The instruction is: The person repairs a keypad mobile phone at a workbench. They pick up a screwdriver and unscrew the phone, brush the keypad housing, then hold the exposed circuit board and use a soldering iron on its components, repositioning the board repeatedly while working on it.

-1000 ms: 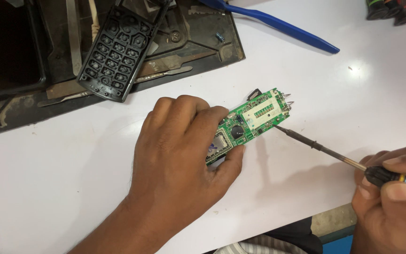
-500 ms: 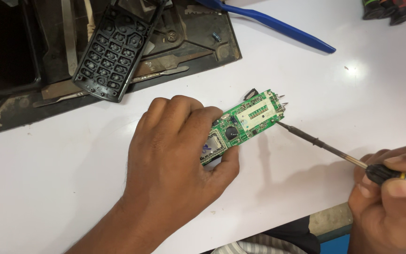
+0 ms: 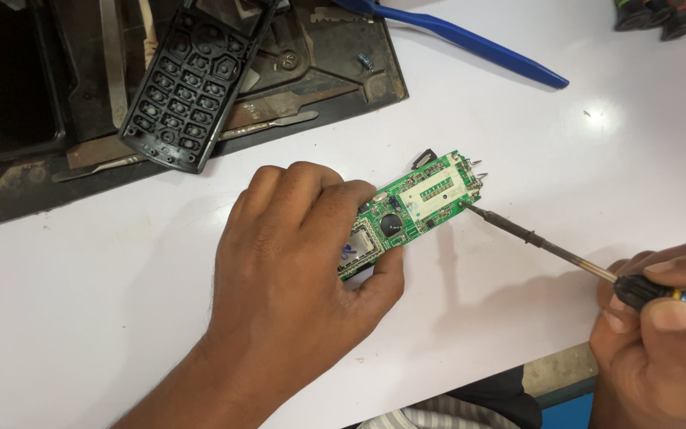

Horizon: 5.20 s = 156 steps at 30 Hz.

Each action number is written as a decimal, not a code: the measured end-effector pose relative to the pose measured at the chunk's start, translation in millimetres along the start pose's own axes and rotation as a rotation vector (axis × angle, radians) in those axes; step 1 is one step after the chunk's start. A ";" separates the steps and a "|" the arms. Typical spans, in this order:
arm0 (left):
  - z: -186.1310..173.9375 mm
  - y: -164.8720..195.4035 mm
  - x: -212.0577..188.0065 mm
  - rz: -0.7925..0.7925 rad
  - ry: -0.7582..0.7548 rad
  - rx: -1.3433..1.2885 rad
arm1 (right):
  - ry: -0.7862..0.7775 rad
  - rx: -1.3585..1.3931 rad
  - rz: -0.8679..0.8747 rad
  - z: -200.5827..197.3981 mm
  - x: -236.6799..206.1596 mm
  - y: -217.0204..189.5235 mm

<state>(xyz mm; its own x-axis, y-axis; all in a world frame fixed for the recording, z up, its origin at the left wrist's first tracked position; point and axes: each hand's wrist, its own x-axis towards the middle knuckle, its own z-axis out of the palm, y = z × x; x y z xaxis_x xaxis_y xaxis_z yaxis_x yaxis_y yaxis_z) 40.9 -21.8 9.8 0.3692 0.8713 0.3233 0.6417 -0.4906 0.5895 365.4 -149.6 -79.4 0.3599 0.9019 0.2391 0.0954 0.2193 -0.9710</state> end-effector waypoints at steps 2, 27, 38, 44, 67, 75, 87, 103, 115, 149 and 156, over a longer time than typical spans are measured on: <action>-0.4 -0.1 0.0 -0.002 -0.001 0.001 | -0.012 0.003 -0.001 -1.5 -0.1 0.7; 0.1 -0.1 -0.2 -0.003 -0.009 0.006 | -0.024 -0.127 -0.031 10.8 13.3 -11.5; 0.2 -0.3 -0.7 0.000 -0.006 0.010 | 0.007 -0.147 0.026 19.7 17.2 -19.5; 0.6 -0.1 -0.8 0.001 -0.005 0.013 | 0.060 -0.179 0.071 23.1 16.5 -21.9; -0.7 -0.1 0.5 0.002 0.002 -0.007 | 0.005 -0.272 0.011 19.1 19.9 -20.3; -0.5 0.0 0.7 0.005 0.012 -0.004 | -0.126 -0.386 -0.208 16.1 20.0 -15.0; -0.3 -0.2 0.7 -0.001 0.011 -0.004 | -0.049 -0.069 -0.022 6.6 13.8 -9.8; -0.6 -0.1 0.9 -0.008 -0.002 -0.004 | -0.001 -0.109 0.047 13.1 17.4 -15.5; -0.7 -0.9 0.0 0.002 -0.007 0.002 | -0.039 -0.248 -0.038 24.9 10.0 -26.1; -0.5 -0.1 0.4 0.046 -0.036 0.113 | -0.020 -0.369 -0.086 25.0 12.2 -17.4; -0.5 -0.5 -0.7 0.026 0.001 0.063 | 0.104 -0.238 -0.038 29.2 13.7 -17.8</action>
<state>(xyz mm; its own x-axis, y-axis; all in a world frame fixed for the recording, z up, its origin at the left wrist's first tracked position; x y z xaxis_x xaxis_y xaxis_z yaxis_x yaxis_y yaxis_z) 40.1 -22.1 9.7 0.3855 0.8581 0.3392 0.6729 -0.5130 0.5330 341.6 -130.3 -59.0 0.4442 0.8487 0.2871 0.3220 0.1478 -0.9351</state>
